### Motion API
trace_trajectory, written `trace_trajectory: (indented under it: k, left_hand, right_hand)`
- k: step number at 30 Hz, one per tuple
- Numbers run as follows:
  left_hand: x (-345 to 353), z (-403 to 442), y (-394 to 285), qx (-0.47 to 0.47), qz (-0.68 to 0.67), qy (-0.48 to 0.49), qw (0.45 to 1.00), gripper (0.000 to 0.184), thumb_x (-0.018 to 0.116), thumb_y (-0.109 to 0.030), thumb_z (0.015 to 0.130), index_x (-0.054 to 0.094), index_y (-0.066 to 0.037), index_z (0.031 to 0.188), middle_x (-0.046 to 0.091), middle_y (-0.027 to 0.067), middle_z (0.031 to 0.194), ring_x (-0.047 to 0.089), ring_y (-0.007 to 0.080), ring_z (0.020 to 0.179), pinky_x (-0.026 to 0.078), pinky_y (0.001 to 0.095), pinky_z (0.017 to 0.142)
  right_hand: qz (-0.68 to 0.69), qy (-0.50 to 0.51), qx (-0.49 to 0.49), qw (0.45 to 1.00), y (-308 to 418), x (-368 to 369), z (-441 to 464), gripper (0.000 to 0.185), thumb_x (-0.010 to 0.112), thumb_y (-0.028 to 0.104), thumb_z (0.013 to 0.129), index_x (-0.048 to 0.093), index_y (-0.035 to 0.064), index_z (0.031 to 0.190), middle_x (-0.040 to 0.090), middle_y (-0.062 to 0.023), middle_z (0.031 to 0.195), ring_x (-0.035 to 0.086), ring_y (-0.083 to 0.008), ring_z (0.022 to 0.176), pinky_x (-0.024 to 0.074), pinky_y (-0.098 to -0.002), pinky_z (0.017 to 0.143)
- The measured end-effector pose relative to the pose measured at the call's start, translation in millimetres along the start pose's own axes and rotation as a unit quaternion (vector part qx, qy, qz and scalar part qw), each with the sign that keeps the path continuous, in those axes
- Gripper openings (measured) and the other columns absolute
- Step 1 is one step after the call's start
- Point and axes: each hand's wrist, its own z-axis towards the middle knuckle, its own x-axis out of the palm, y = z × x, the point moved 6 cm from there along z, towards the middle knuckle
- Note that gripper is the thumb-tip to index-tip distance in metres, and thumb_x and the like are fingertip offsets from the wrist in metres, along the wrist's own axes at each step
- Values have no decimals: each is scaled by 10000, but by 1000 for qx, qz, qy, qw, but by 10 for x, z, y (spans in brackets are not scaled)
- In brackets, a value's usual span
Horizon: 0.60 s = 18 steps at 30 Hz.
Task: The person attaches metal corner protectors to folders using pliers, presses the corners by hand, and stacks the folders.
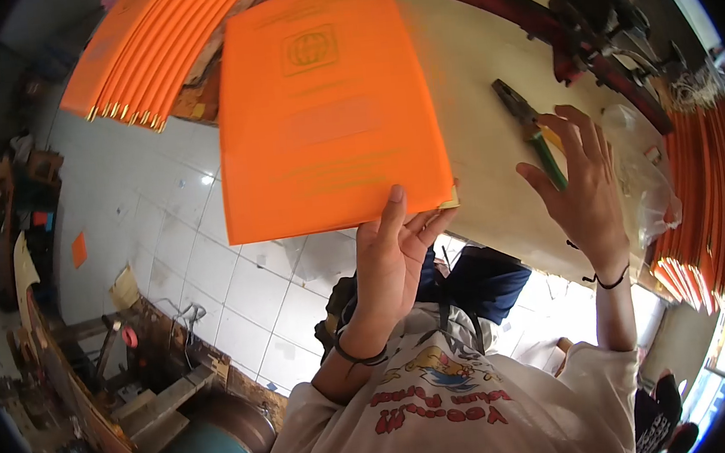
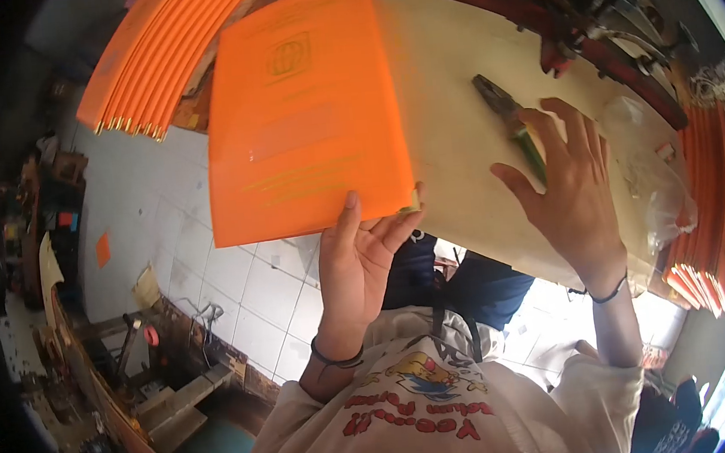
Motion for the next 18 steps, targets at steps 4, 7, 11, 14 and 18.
trace_trajectory:
  k: [4,7,11,14,18]
  left_hand:
    - [113,65,168,-58,-13,36,998,476,425,-268,1045,350,69,1373,479,286,1334,539,372,1227,460,454,1074]
    - [118,58,214,-51,12,43,998,487,420,-281,1047,337,64,1381,459,290,1350,539,368,1227,458,435,1079]
    - [243,-35,319,-71,23,67,995,499,423,-296,1046,327,58,1385,402,281,1404,473,368,1294,421,438,1110]
    - [305,20,470,-83,0,81,993,510,427,-300,1045,316,57,1392,357,278,1440,413,370,1344,391,449,1130]
    - [359,119,524,-84,-5,93,992,516,418,-314,1046,314,53,1394,367,294,1435,406,378,1351,381,442,1136]
  right_hand:
    - [36,-30,48,998,-419,357,-412,408,721,201,836,543,46,1169,551,-165,1219,518,-374,1132,391,-478,956]
    - [32,-53,51,997,-366,315,-459,269,650,182,897,552,27,1092,567,-171,1101,541,-364,999,427,-445,866]
    - [182,28,202,962,-433,207,-534,203,597,192,945,558,10,1028,559,-167,962,554,-311,830,421,-406,786]
    - [485,72,323,809,-646,288,-1017,386,513,348,1004,565,-26,1089,584,-130,990,528,-185,800,429,-359,736]
    - [706,-72,279,646,-111,312,-1462,632,549,490,955,521,-74,1240,547,-202,1191,591,-225,899,482,-354,798]
